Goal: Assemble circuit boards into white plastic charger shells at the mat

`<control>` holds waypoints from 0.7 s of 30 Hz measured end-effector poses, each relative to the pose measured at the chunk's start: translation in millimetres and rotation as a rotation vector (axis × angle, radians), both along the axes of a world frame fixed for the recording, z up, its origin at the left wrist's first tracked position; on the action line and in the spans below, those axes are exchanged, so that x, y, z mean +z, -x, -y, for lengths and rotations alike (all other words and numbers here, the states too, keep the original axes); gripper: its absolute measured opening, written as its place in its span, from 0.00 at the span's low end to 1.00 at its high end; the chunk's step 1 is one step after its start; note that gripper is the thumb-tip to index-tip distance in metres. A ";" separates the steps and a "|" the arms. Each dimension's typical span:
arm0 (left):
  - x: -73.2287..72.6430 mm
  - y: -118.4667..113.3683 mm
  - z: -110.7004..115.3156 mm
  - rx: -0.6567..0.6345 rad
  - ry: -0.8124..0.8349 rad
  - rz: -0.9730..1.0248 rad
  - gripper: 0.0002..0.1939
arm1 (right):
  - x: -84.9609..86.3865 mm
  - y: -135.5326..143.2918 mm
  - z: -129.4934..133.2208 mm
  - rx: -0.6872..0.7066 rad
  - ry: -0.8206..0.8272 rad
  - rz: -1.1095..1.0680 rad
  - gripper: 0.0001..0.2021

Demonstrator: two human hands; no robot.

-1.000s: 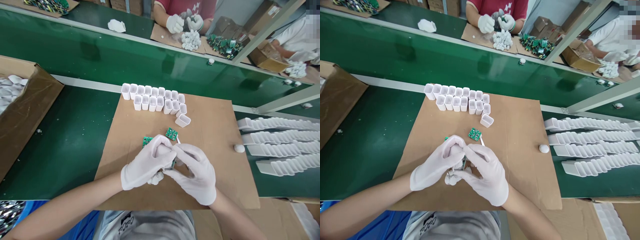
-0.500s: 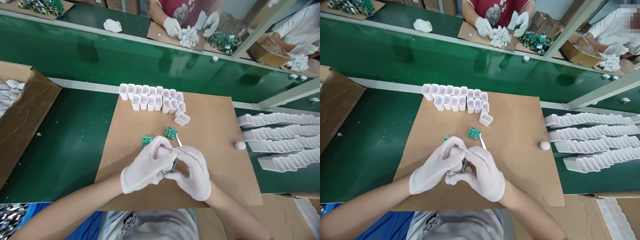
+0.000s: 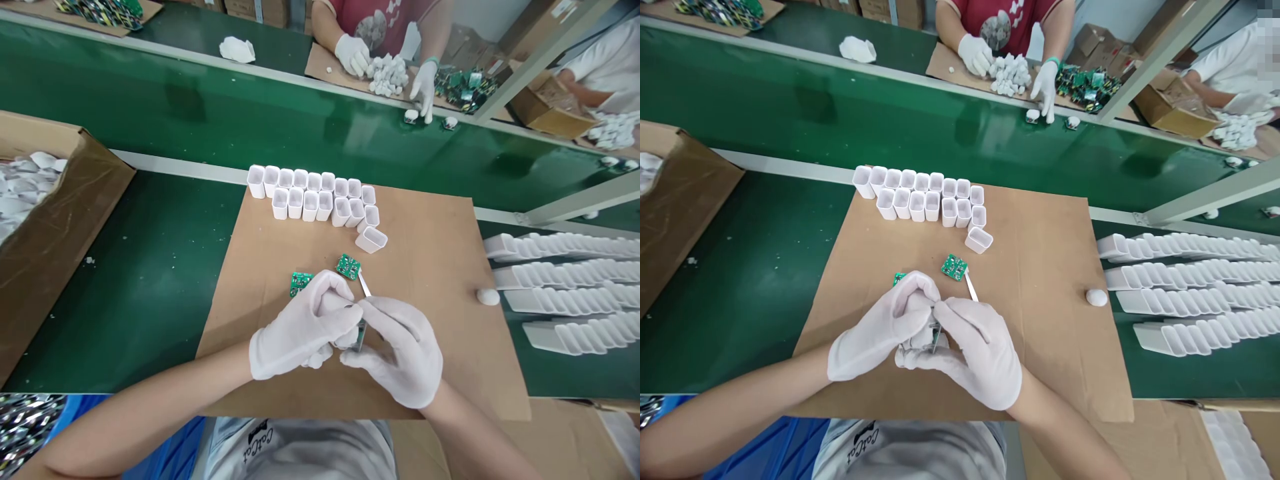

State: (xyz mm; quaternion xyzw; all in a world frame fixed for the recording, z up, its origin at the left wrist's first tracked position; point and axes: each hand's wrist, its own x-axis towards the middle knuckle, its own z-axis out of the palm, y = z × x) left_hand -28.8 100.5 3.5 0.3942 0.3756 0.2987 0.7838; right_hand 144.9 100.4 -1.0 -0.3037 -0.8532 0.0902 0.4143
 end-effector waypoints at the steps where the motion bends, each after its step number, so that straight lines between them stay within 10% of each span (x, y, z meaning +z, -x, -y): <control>1: -1.6 -0.1 0.2 0.006 -0.011 -0.007 0.20 | 2.8 -0.7 -0.4 -0.010 -0.023 0.032 0.15; 9: -7.5 1.4 0.1 0.033 0.059 0.055 0.20 | 5.4 -5.4 3.2 0.060 0.169 -0.234 0.25; 17: -5.1 3.6 -4.9 -0.044 0.151 0.090 0.24 | 8.1 -3.5 0.3 0.085 0.080 0.030 0.04; 21: -11.1 1.8 -4.7 -0.116 0.222 0.111 0.25 | 0.4 -4.0 -0.9 -0.007 0.182 -0.049 0.19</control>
